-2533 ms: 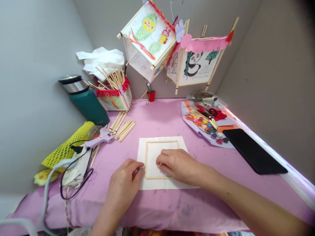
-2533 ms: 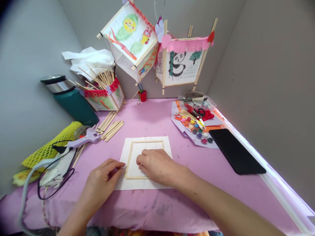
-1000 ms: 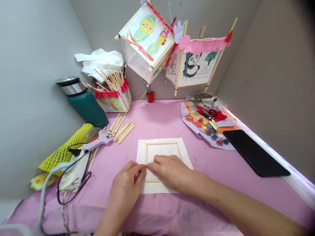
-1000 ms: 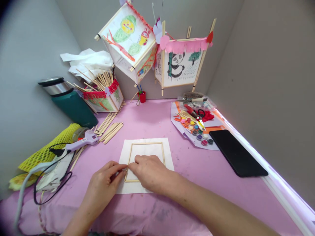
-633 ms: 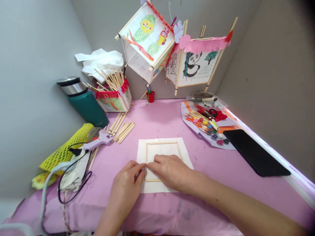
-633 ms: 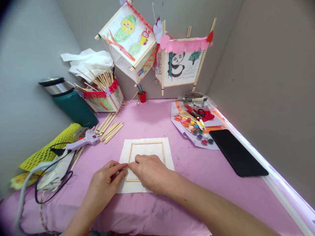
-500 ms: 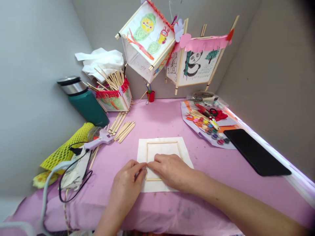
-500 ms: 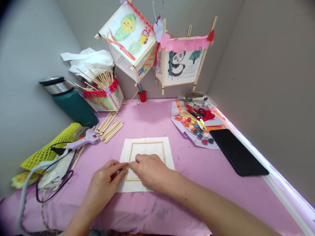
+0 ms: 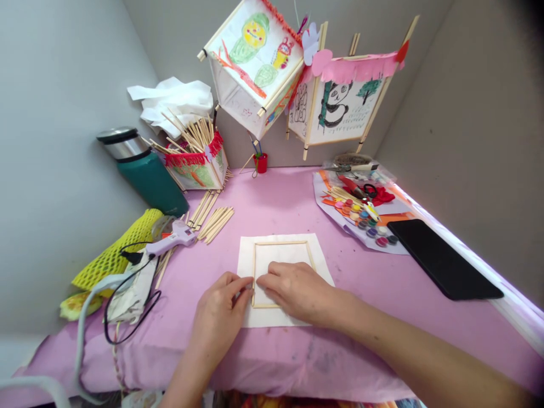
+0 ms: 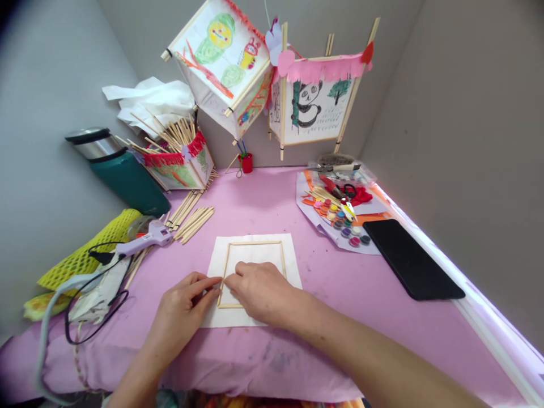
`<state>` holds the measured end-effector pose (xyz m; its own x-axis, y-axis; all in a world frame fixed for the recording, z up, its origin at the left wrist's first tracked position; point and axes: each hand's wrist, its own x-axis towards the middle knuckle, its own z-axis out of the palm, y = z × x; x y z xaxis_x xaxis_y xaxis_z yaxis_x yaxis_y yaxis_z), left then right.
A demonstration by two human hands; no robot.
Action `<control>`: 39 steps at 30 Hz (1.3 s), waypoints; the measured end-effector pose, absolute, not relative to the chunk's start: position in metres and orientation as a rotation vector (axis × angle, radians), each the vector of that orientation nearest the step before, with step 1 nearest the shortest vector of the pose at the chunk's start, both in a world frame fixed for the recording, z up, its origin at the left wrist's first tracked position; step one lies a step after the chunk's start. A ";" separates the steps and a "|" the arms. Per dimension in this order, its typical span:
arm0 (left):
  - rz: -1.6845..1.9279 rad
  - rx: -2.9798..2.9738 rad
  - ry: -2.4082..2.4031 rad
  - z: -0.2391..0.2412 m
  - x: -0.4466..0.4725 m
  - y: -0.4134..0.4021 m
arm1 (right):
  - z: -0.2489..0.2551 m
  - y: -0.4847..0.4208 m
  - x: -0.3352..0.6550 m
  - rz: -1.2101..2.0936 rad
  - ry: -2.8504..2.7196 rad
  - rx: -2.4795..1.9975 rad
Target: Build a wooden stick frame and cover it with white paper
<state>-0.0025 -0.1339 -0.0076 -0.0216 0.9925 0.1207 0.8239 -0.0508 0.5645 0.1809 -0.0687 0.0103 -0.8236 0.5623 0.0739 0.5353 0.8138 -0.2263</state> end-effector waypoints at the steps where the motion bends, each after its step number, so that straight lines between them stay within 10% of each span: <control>1: 0.720 1.935 1.902 -0.008 -0.002 -0.134 | 0.012 -0.068 0.182 0.344 -2.846 -0.864; 39: 0.752 1.897 1.901 -0.011 -0.003 -0.136 | 0.009 -0.069 0.186 0.589 -2.798 -0.830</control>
<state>-0.0035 -0.1360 -0.0107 -0.0417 0.9919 0.1199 0.8056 -0.0376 0.5913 0.1864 -0.0686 0.0088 -0.8323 0.5525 0.0437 0.4880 0.7679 -0.4150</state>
